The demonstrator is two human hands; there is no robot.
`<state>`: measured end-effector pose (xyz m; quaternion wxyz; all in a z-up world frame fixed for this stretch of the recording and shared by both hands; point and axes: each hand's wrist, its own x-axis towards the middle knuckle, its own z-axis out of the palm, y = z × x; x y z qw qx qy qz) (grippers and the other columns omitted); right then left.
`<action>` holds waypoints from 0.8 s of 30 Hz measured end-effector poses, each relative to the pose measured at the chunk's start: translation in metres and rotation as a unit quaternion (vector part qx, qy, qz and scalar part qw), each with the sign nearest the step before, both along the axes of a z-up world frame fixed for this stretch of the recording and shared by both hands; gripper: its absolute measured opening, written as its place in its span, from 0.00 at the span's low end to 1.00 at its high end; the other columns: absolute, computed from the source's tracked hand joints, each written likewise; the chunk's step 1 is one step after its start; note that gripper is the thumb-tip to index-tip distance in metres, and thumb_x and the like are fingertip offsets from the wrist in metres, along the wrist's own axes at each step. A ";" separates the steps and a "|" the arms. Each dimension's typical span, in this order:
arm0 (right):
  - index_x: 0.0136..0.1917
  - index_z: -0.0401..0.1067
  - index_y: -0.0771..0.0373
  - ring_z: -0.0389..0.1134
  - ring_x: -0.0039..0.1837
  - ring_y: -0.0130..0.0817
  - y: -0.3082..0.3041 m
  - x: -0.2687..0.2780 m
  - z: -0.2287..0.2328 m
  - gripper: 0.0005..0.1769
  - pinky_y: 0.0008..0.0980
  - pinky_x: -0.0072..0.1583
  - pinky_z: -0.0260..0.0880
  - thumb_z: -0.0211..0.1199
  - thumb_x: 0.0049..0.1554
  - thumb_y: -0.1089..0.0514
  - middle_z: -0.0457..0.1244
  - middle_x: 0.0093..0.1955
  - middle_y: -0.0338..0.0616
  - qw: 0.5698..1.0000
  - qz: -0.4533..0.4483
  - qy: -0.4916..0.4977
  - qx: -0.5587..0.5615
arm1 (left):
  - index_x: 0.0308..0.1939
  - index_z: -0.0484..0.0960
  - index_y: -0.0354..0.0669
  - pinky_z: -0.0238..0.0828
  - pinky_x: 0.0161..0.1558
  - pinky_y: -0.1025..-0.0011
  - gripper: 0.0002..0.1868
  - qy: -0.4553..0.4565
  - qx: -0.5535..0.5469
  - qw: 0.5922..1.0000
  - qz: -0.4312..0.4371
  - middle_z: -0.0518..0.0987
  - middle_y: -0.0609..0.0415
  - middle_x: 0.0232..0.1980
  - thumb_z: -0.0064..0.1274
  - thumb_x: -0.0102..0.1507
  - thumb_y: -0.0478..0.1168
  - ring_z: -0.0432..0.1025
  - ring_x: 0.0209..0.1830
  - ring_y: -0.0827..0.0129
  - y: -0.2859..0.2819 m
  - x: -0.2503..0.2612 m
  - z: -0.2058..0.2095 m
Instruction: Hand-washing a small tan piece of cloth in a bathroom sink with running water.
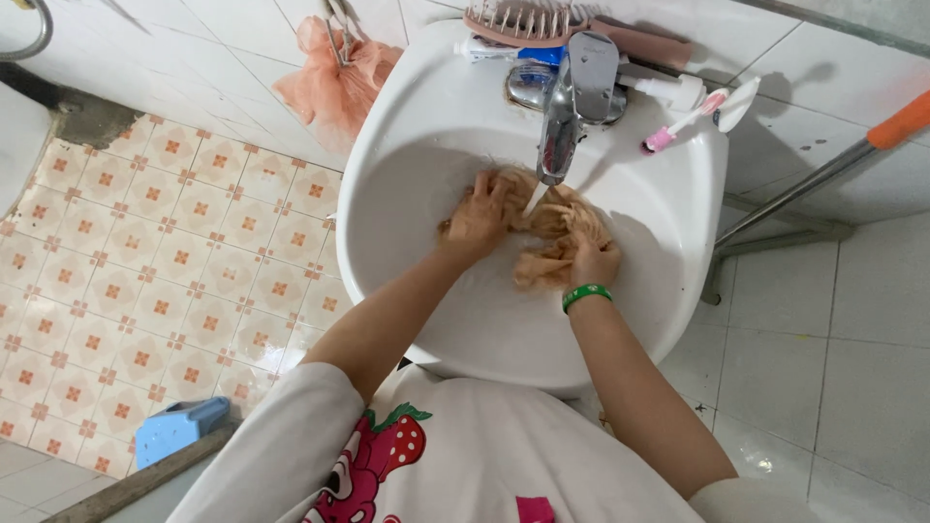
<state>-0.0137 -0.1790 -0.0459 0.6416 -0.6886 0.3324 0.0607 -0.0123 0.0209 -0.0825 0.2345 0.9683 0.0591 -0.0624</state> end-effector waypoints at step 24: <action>0.80 0.62 0.57 0.63 0.74 0.38 0.017 -0.001 -0.064 0.31 0.41 0.74 0.65 0.35 0.75 0.41 0.62 0.72 0.48 0.737 0.222 -0.025 0.638 | 0.42 0.84 0.50 0.70 0.61 0.47 0.16 -0.154 -0.097 0.980 -0.075 0.81 0.48 0.50 0.48 0.65 0.54 0.79 0.46 0.54 -0.083 -0.056 0.126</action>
